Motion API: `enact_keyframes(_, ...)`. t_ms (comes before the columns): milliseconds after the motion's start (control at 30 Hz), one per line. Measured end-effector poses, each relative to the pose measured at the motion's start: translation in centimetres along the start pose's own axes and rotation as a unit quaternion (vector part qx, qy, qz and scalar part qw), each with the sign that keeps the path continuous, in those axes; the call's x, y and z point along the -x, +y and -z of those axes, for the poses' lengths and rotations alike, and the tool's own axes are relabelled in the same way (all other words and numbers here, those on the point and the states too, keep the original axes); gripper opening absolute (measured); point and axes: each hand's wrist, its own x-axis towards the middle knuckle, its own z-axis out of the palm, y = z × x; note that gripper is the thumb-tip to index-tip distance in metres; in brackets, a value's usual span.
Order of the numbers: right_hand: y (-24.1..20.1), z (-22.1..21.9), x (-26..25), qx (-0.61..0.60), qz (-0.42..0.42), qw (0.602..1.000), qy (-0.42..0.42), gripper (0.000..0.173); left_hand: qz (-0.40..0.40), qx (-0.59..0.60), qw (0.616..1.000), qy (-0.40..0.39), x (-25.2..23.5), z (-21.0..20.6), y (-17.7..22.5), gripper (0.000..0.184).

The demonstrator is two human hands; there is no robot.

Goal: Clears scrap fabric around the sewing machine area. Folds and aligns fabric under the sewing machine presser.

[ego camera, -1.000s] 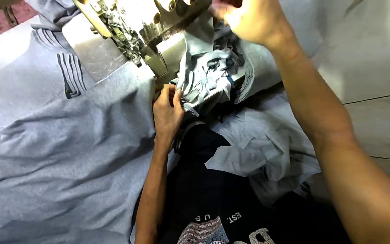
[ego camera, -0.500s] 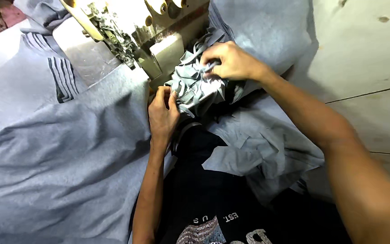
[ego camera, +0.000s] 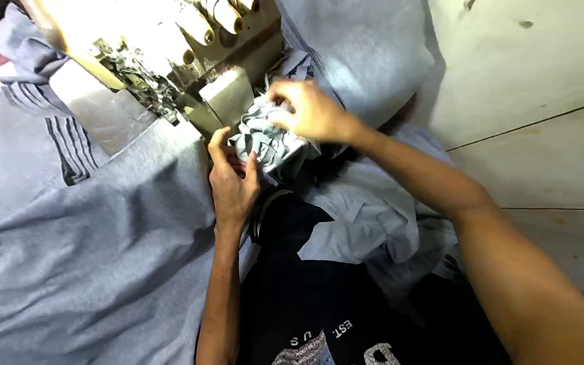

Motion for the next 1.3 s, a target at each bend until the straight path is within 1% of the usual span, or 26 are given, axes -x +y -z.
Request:
enact_keyframes(67,-1.6,-3.0,2.0,0.047,0.068,0.996,-0.046,0.029,-0.034,-0.007,0.999,-0.039,-0.7,0.1,0.7,0.079)
enact_keyframes(100,-2.0,-3.8,2.7,0.064,0.102,0.991,-0.053,0.031,-0.045,-0.032,0.997,-0.059,-1.1,0.2,1.1,0.080)
enact_keyframes(133,-2.2,-3.9,3.3,0.058,0.123,0.989,-0.066,0.032,-0.053,-0.067,0.993,-0.078,-1.6,0.3,1.4,0.078)
enact_keyframes(167,-2.1,-3.4,3.7,0.019,0.130,0.989,-0.073,0.031,-0.060,-0.098,0.989,-0.091,-1.8,0.3,1.5,0.069)
enact_keyframes(200,-1.7,-2.6,3.9,-0.041,0.126,0.990,-0.053,0.030,-0.068,-0.118,0.986,-0.097,-2.0,0.3,1.4,0.057)
enact_keyframes(267,-0.4,-0.5,4.1,-0.108,0.080,0.990,0.052,0.031,-0.078,-0.137,0.984,-0.088,-2.1,-0.1,0.9,0.037)
enact_keyframes(300,0.4,0.5,3.8,-0.095,0.032,0.989,0.113,0.025,-0.078,-0.136,0.985,-0.078,-2.0,-0.2,0.7,0.033)
enact_keyframes(333,1.4,1.3,3.3,-0.059,-0.026,0.987,0.149,0.029,-0.076,-0.130,0.986,-0.068,-1.9,-0.4,0.5,0.031)
enact_keyframes(400,3.1,1.9,2.1,0.007,-0.137,0.981,0.140,0.060,-0.067,-0.119,0.989,-0.051,-1.7,-0.5,0.4,0.031)
enact_keyframes(433,3.2,1.7,1.4,0.025,-0.159,0.977,0.138,0.065,-0.062,-0.111,0.991,-0.047,-1.8,-0.6,0.3,0.035)
enact_keyframes(467,2.7,1.2,1.0,0.037,-0.150,0.977,0.146,0.057,-0.054,-0.102,0.992,-0.045,-1.8,-0.5,0.4,0.043)
enact_keyframes(533,1.0,-1.0,0.9,0.043,-0.067,0.980,0.181,0.028,-0.036,-0.077,0.995,-0.055,-2.0,-0.1,0.6,0.069)
enact_keyframes(567,0.0,-2.3,1.2,0.047,-0.010,0.982,0.185,0.020,-0.033,-0.063,0.995,-0.065,-2.2,0.1,0.6,0.080)
enact_keyframes(600,-0.9,-3.7,1.7,0.054,0.045,0.983,0.172,0.017,-0.037,-0.057,0.994,-0.080,-2.4,0.4,0.7,0.087)
enact_keyframes(667,-2.0,-6.4,3.0,0.083,0.122,0.982,0.119,0.015,-0.055,-0.090,0.988,-0.111,-2.7,0.8,1.0,0.087)
enact_keyframes(733,-2.7,-7.5,4.3,0.093,0.149,0.982,0.065,0.019,-0.063,-0.132,0.981,-0.131,-2.9,1.0,1.2,0.079)
enact_keyframes(800,-2.6,-6.8,5.2,0.034,0.154,0.987,0.040,0.029,-0.059,-0.133,0.981,-0.125,-2.8,1.0,0.9,0.066)
enact_keyframes(833,-2.3,-5.9,5.5,-0.011,0.149,0.988,0.041,0.032,-0.052,-0.122,0.985,-0.114,-2.6,1.0,0.7,0.061)
enact_keyframes(900,-1.6,-3.8,5.7,-0.074,0.110,0.987,0.093,0.034,-0.033,-0.106,0.990,-0.083,-2.1,0.7,0.4,0.055)
enact_keyframes(967,-0.5,-1.5,5.2,-0.034,0.020,0.987,0.158,0.033,-0.016,-0.098,0.993,-0.058,-1.7,0.3,0.5,0.052)
enact_keyframes(1000,0.2,-0.4,4.7,0.012,-0.036,0.986,0.161,0.037,-0.014,-0.100,0.994,-0.049,-1.6,0.2,0.5,0.050)
enact_keyframes(1067,1.3,1.0,3.4,0.074,-0.138,0.982,0.102,0.058,-0.018,-0.108,0.993,-0.035,-1.3,-0.1,0.6,0.044)
enact_keyframes(1100,1.7,1.2,2.6,0.095,-0.165,0.979,0.072,0.063,-0.019,-0.112,0.993,-0.029,-1.3,-0.2,0.5,0.042)
enact_keyframes(1133,2.0,0.9,1.9,0.113,-0.170,0.977,0.055,0.058,-0.020,-0.115,0.993,-0.025,-1.2,-0.3,0.4,0.040)
enact_keyframes(1233,2.6,1.2,0.1,0.131,-0.124,0.982,0.062,0.027,-0.014,-0.114,0.993,-0.020,-1.1,-0.3,0.1,0.039)
enact_keyframes(1300,2.2,3.3,-0.8,0.108,-0.104,0.985,0.079,0.024,-0.013,-0.105,0.994,-0.014,-0.9,-0.3,-0.1,0.040)
